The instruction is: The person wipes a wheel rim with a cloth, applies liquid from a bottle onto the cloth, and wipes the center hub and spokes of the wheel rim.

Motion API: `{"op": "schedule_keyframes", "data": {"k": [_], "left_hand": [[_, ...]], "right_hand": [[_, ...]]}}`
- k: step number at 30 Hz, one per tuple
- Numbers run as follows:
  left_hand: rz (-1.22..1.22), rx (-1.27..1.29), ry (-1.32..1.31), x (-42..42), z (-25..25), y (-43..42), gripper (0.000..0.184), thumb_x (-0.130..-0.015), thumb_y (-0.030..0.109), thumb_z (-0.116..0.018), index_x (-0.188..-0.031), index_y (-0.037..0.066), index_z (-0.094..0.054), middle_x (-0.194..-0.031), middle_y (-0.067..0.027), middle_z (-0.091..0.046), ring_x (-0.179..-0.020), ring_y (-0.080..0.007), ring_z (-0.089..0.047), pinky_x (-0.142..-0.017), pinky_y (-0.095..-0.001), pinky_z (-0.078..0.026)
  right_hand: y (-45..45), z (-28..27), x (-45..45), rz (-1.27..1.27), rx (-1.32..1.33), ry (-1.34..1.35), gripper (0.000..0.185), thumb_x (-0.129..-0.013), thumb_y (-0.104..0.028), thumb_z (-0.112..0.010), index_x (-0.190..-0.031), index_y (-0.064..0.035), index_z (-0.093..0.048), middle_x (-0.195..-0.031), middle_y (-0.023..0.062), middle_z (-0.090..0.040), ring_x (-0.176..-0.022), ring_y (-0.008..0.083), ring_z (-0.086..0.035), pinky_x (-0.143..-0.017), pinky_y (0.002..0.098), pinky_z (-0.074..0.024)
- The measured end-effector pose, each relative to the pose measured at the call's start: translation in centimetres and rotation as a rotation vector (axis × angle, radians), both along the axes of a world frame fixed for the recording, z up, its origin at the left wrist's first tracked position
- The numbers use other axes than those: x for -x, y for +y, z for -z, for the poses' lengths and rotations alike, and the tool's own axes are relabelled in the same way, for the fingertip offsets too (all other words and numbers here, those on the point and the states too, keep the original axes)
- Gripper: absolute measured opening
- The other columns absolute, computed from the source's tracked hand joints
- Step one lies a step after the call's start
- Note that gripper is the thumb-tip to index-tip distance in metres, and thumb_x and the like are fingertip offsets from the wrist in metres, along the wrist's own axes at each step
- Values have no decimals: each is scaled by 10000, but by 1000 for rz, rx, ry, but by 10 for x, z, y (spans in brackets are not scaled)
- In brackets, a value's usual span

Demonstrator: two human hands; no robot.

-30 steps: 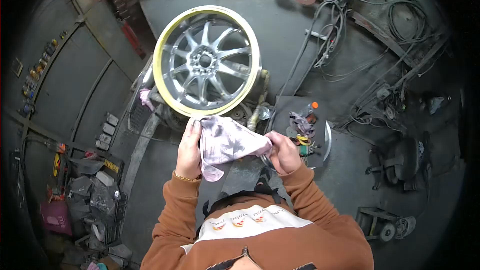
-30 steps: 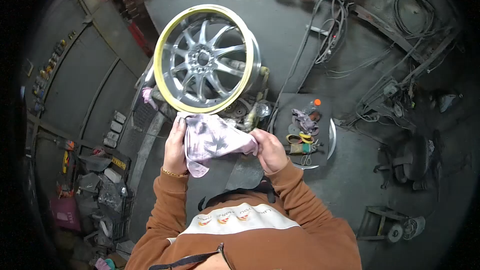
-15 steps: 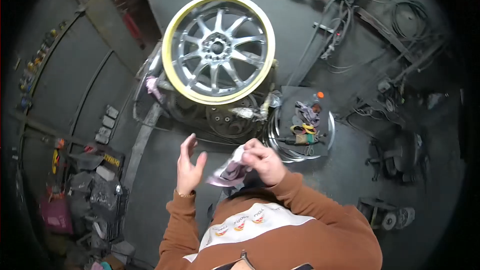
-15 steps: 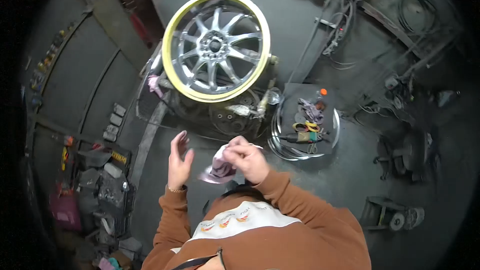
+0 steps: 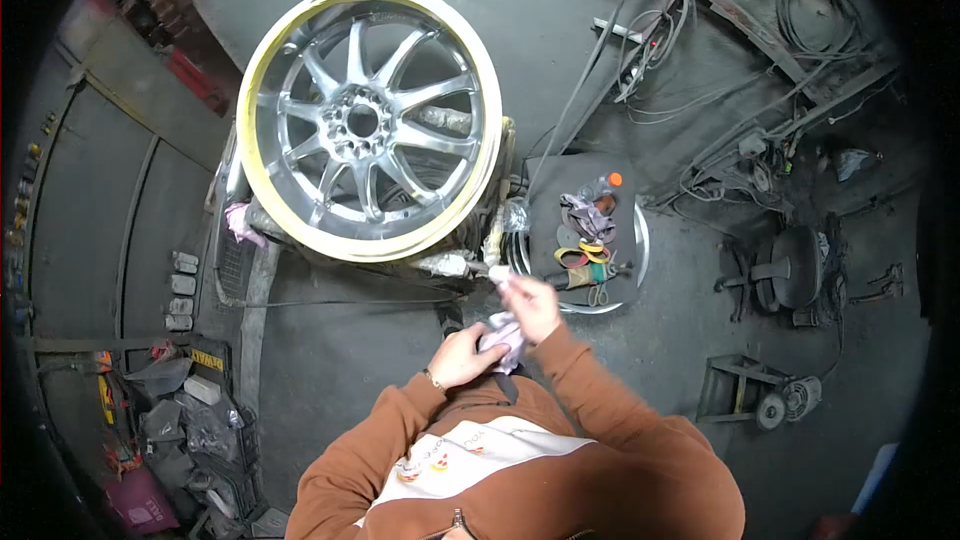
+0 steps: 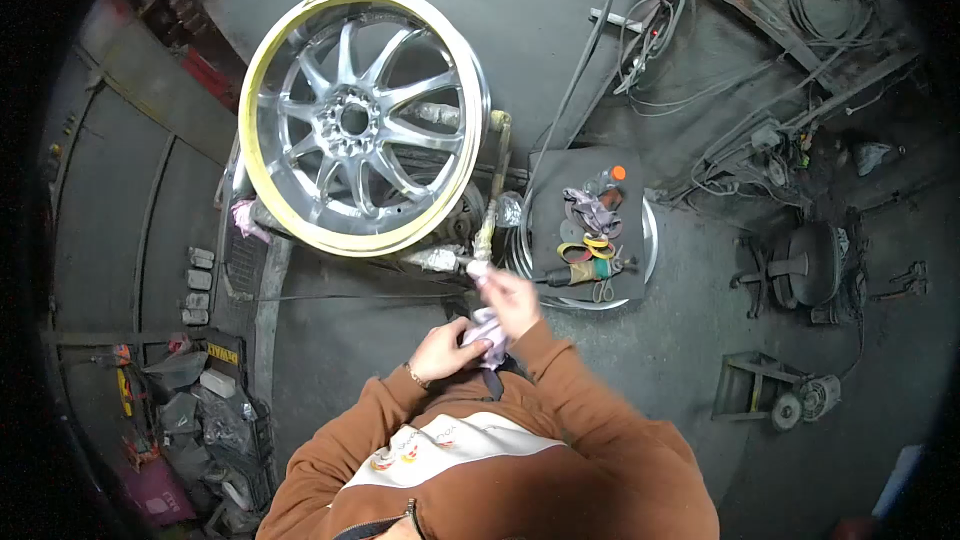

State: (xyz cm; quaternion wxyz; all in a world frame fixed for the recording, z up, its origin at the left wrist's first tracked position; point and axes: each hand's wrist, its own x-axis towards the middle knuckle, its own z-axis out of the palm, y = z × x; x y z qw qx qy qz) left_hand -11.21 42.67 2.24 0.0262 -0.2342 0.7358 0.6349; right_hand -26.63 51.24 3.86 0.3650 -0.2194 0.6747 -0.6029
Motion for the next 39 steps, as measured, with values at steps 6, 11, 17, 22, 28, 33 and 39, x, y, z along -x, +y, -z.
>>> {"op": "schedule_keyframes", "data": {"k": [6, 11, 17, 22, 28, 33, 39], "left_hand": [[-240, 96, -101, -25, 12, -55, 246, -837, 247, -669, -857, 11, -603, -664, -67, -599, -600, -116, -541, -595, -279, -472], [-415, 265, -277, -76, 25, -84, 256, -840, 250, -651, -823, 0, -599, -645, -80, -588, -579, -141, -524, -580, -292, -454], [-588, 163, -365, -116, 43, -92, 243, -847, 223, -638, -800, -6, -573, -608, -61, -537, -576, -114, -469, -568, -287, -430], [-617, 170, -355, -123, 47, -98, 247, -853, 211, -632, -788, -9, -542, -613, -67, -526, -576, -119, -454, -567, -296, -426], [-671, 141, -346, -124, 31, -115, 230, -881, 185, -607, -799, -23, -554, -648, -29, -565, -611, -88, -541, -582, -266, -462], [-718, 287, -282, -126, 36, -132, 236, -855, 214, -624, -784, -6, -573, -585, -50, -530, -543, -99, -468, -541, -288, -428], [-1025, 111, 30, -114, 26, -196, 209, -916, 161, -565, -755, 29, -554, -624, 14, -557, -562, -35, -477, -521, -208, -390]], "right_hand": [[-22, 41, 144, -370, -487, 948, 230, -843, -224, -552, -981, -79, -666, -799, 207, -606, -765, 381, -593, -726, 453, -469], [-68, 56, 177, -754, -962, 970, 319, -910, -194, -426, -1150, -238, -631, -1051, 151, -635, -984, 330, -611, -830, 438, -487], [-100, 57, 178, -1100, -1048, 1090, 400, -786, -122, -521, -1155, -245, -619, -1021, 109, -659, -950, 302, -635, -807, 397, -509], [-111, 56, 175, -1185, -1130, 1097, 283, -827, -146, -509, -1051, -202, -672, -1096, 72, -651, -1027, 246, -622, -846, 382, -507], [-102, 53, 184, -1074, -1037, 1049, 291, -814, -165, -517, -1062, -163, -670, -1066, 126, -649, -996, 282, -619, -854, 391, -501], [-77, 71, 189, -780, -782, 829, 278, -814, -274, -567, -993, -102, -693, -909, 234, -633, -886, 380, -611, -851, 431, -474], [-54, -5, 171, -268, -654, 677, 315, -861, -280, -582, -1005, -10, -659, -950, 210, -653, -887, 327, -640, -793, 358, -479]]}}
